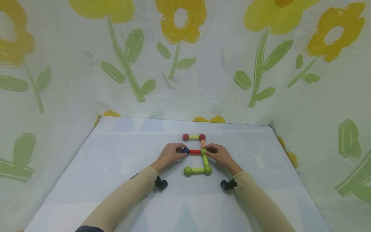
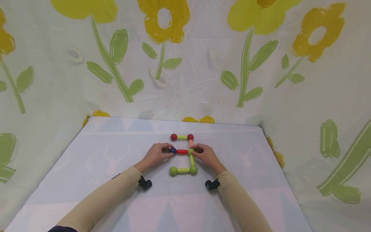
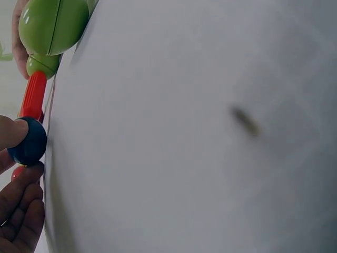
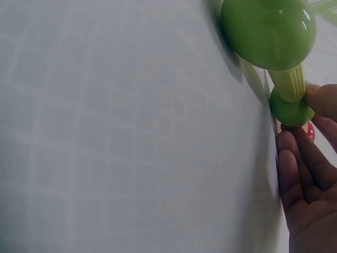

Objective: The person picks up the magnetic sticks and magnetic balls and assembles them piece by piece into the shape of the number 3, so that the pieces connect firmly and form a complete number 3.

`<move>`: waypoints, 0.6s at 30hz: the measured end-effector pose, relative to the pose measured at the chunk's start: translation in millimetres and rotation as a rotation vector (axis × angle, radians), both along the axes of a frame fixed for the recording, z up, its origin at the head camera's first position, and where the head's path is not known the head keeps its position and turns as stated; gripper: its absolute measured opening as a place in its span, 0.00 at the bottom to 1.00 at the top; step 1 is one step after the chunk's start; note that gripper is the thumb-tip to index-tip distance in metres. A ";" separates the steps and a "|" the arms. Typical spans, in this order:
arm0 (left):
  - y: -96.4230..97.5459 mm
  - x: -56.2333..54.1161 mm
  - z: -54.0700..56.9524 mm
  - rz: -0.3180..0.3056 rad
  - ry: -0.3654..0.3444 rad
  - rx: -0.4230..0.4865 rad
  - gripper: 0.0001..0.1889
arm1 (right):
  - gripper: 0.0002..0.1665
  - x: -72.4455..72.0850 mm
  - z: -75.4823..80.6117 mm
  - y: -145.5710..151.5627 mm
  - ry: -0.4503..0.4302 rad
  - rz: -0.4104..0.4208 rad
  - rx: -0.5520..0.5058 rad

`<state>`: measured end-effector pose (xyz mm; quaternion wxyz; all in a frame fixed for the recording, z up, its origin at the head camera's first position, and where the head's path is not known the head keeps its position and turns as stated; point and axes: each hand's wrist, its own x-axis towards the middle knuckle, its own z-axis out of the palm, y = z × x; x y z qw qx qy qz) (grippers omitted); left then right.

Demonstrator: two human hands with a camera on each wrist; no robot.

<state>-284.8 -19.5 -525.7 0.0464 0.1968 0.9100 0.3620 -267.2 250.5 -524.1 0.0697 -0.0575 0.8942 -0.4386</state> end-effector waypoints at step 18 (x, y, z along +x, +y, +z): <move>0.3 -1.6 -5.5 -0.012 0.016 0.046 0.21 | 0.18 -0.1 -2.5 4.8 -0.012 -0.019 -0.029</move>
